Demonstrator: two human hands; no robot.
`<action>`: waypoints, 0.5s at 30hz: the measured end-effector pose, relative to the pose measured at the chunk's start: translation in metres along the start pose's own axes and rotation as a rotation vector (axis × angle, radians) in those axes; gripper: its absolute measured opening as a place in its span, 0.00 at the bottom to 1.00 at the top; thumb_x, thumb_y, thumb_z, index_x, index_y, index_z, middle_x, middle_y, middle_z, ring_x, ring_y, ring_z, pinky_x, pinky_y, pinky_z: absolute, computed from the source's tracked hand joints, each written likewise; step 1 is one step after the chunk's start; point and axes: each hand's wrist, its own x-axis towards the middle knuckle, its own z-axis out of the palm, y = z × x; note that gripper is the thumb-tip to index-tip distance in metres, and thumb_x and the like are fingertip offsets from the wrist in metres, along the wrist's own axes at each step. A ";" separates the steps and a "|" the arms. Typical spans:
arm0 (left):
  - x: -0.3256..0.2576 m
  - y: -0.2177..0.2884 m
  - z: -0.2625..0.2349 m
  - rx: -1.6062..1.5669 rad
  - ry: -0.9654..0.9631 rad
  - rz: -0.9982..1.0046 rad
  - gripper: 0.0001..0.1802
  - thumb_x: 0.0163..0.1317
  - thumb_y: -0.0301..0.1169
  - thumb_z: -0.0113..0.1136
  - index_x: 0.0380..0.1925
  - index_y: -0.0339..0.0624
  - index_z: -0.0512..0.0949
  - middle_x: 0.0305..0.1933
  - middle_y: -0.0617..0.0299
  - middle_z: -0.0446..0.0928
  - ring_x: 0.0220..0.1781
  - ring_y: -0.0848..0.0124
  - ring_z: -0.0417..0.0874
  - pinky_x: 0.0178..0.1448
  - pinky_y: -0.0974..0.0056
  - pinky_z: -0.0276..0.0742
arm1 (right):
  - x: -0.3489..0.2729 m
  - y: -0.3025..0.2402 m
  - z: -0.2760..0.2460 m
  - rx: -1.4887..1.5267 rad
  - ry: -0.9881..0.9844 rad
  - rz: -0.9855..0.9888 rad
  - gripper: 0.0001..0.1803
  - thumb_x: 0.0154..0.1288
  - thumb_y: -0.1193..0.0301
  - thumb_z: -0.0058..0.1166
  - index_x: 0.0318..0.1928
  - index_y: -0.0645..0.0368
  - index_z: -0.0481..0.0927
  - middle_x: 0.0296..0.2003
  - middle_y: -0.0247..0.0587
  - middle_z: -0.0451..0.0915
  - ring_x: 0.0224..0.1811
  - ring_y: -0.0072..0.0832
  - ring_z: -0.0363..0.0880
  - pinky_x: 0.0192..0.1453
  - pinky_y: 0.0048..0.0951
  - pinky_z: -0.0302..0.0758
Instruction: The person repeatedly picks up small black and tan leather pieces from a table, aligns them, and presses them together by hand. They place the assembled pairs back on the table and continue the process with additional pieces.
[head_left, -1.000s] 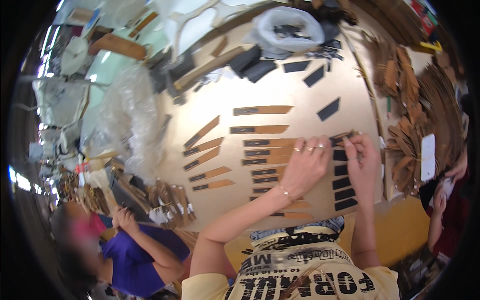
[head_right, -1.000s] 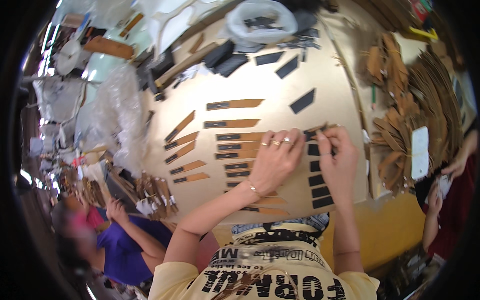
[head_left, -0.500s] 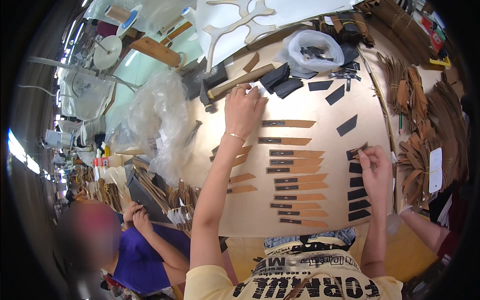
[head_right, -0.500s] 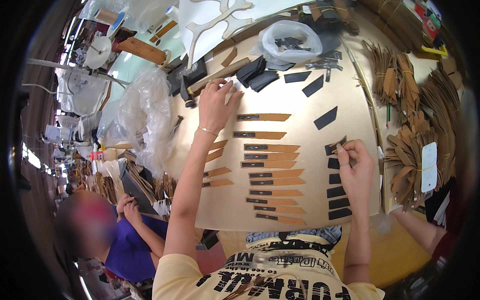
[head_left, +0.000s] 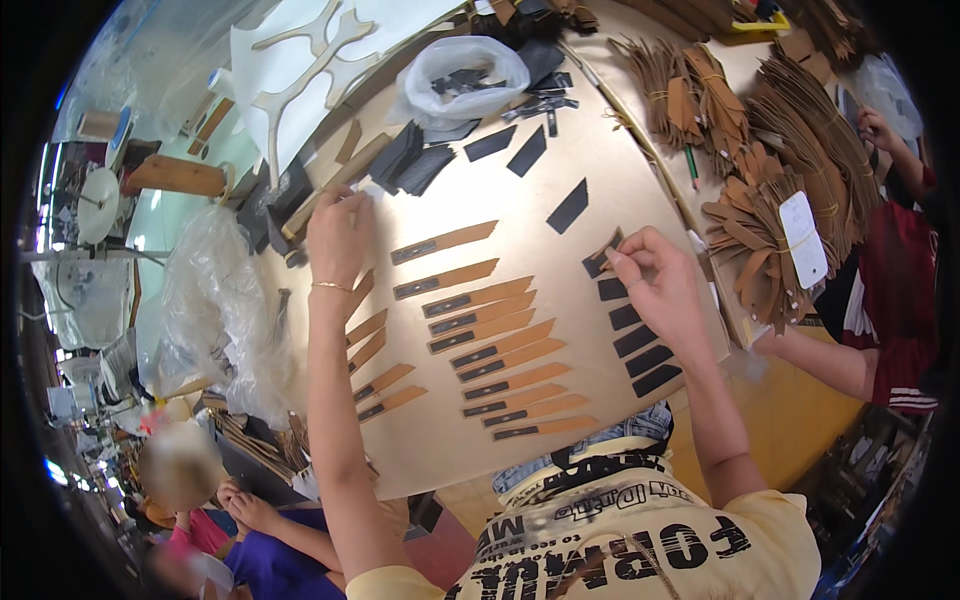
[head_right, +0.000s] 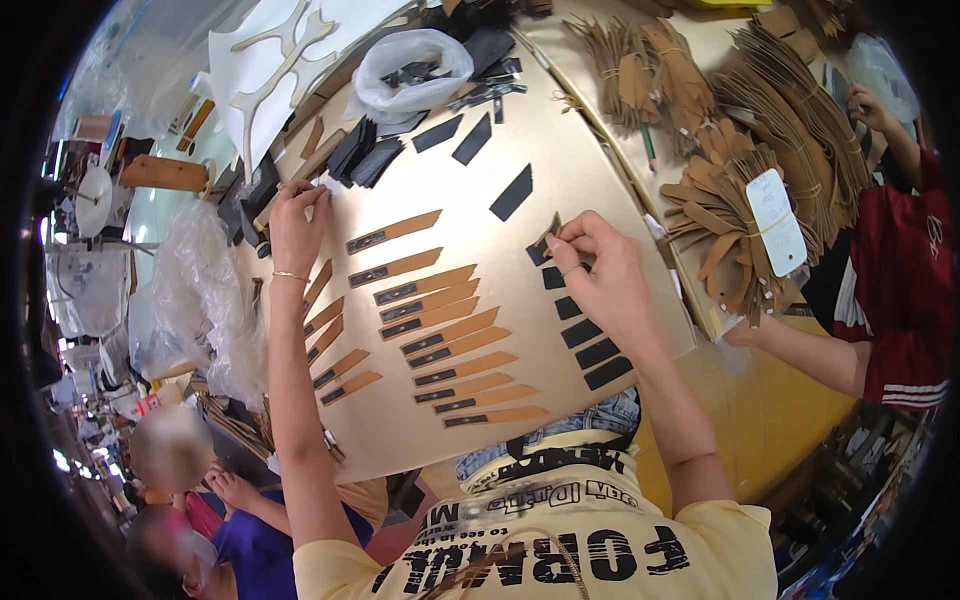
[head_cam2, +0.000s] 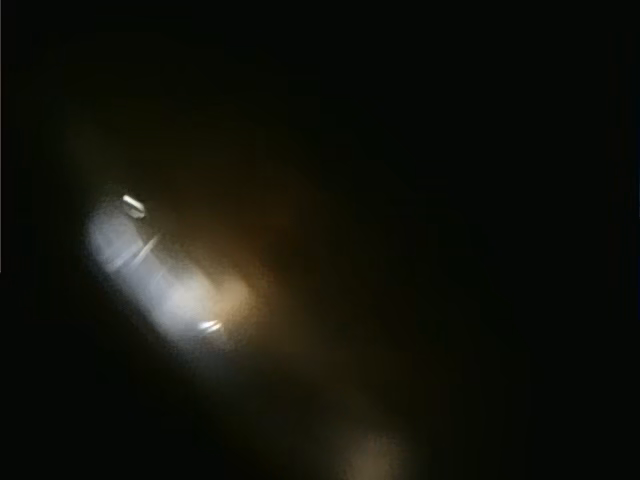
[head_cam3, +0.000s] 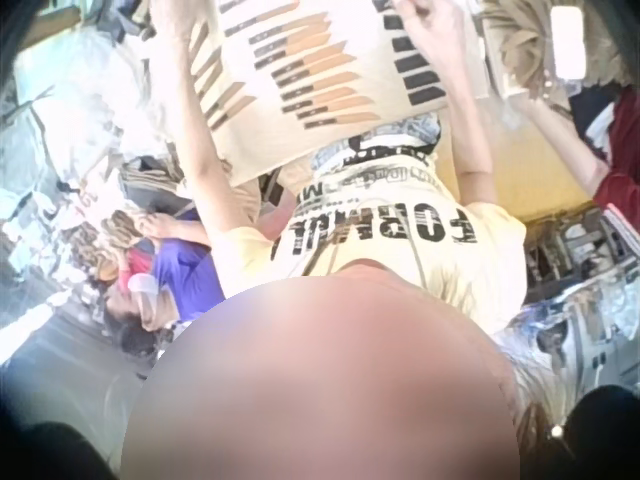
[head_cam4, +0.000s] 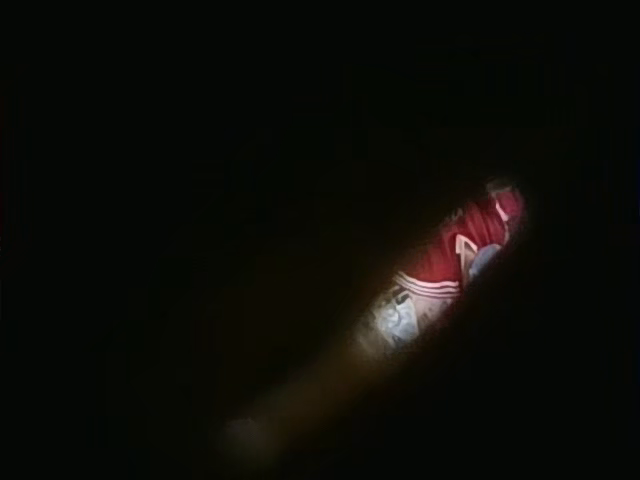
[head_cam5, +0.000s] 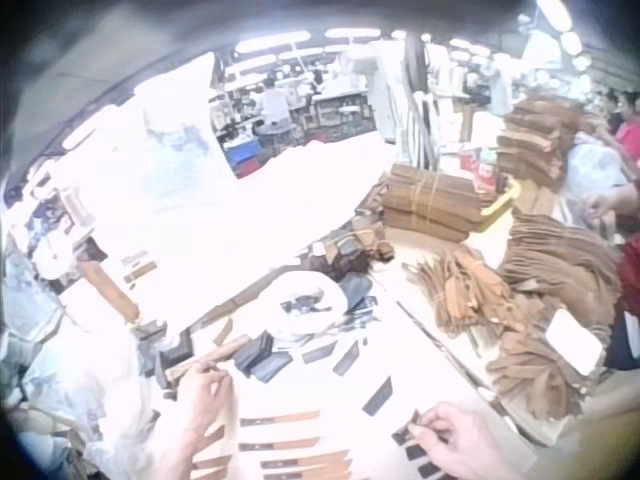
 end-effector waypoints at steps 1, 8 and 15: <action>0.003 -0.002 0.000 0.000 -0.012 0.011 0.11 0.61 0.31 0.66 0.38 0.34 0.87 0.41 0.51 0.81 0.39 0.57 0.83 0.47 0.58 0.77 | 0.000 0.000 0.000 0.021 -0.002 -0.008 0.07 0.68 0.74 0.57 0.35 0.66 0.75 0.26 0.38 0.84 0.31 0.15 0.75 0.39 0.20 0.71; 0.003 -0.002 0.002 -0.018 -0.009 0.065 0.10 0.59 0.29 0.66 0.35 0.31 0.86 0.38 0.51 0.82 0.37 0.58 0.84 0.47 0.59 0.77 | -0.001 0.006 0.000 0.021 -0.030 -0.087 0.07 0.67 0.75 0.58 0.36 0.67 0.76 0.29 0.40 0.85 0.34 0.18 0.81 0.41 0.22 0.74; 0.003 0.013 0.010 -0.070 -0.003 -0.025 0.09 0.57 0.29 0.67 0.33 0.33 0.86 0.38 0.54 0.82 0.38 0.58 0.83 0.47 0.59 0.77 | -0.006 0.010 0.004 0.065 0.007 -0.244 0.07 0.65 0.76 0.59 0.36 0.69 0.77 0.30 0.47 0.85 0.35 0.30 0.88 0.41 0.28 0.80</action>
